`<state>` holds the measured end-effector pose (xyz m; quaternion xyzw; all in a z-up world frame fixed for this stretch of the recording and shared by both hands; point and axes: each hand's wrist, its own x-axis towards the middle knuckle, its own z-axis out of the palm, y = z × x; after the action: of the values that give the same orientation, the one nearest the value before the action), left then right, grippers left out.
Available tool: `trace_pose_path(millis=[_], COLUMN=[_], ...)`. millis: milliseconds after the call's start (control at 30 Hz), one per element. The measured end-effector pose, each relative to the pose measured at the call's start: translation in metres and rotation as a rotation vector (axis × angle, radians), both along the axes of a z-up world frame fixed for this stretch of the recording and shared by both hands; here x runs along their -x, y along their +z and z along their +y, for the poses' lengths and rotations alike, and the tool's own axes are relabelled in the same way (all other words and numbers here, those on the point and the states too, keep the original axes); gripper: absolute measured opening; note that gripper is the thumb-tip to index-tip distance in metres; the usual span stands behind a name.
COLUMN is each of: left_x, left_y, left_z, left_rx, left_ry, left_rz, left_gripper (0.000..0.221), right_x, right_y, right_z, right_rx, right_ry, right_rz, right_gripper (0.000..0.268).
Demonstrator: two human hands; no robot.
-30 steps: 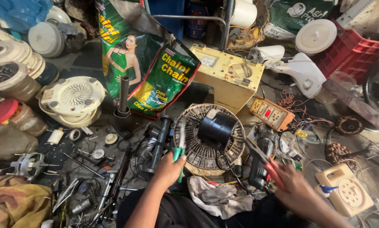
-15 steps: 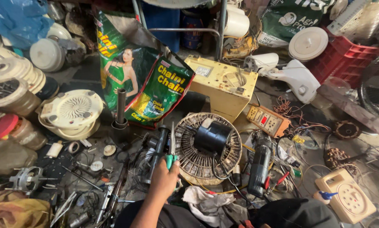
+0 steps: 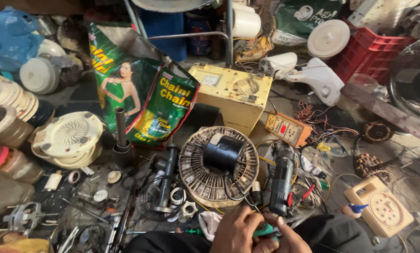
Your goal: The person is repairing a motor by using pliers to adjust the copper windings and a power drill to secure components. They manipulate the motor stator and rotor, applying electrical tape to the windings.
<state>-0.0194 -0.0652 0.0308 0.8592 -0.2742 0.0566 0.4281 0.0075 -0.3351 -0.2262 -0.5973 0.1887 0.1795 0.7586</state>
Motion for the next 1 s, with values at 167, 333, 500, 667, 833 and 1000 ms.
trace_pose_path(millis=[167,333,500,667,833,1000], left_x=[-0.091,-0.196,-0.212,-0.2,-0.192,-0.126], left_y=[0.038,0.073,0.07,0.043,0.022,-0.026], left_z=[-0.009,-0.019,-0.02,0.008,0.027,-0.002], left_rx=[-0.205,-0.694,-0.77,-0.487,0.096,0.069], left_ry=[0.342,0.507,0.454,0.649,0.899,0.761], left_rz=[-0.167,0.162,0.496,0.366,0.168,-0.473], left_gripper=[0.053,0.093,0.082,0.071,0.061,0.061], right_x=[0.008,-0.02,0.005,0.021,0.03,0.023], right_y=[-0.01,-0.011,0.001,0.049,0.105,0.134], right_z=[-0.019,0.005,0.008,0.024,0.035,0.039], right_rx=[-0.252,-0.442,-0.414,-0.461,-0.488,-0.515], right_ry=[-0.11,-0.066,-0.048,-0.072,-0.069,-0.067], right_rz=[0.339,0.259,0.273,0.277,0.286,0.352], right_gripper=[0.046,0.041,0.044,0.048,0.048,0.044])
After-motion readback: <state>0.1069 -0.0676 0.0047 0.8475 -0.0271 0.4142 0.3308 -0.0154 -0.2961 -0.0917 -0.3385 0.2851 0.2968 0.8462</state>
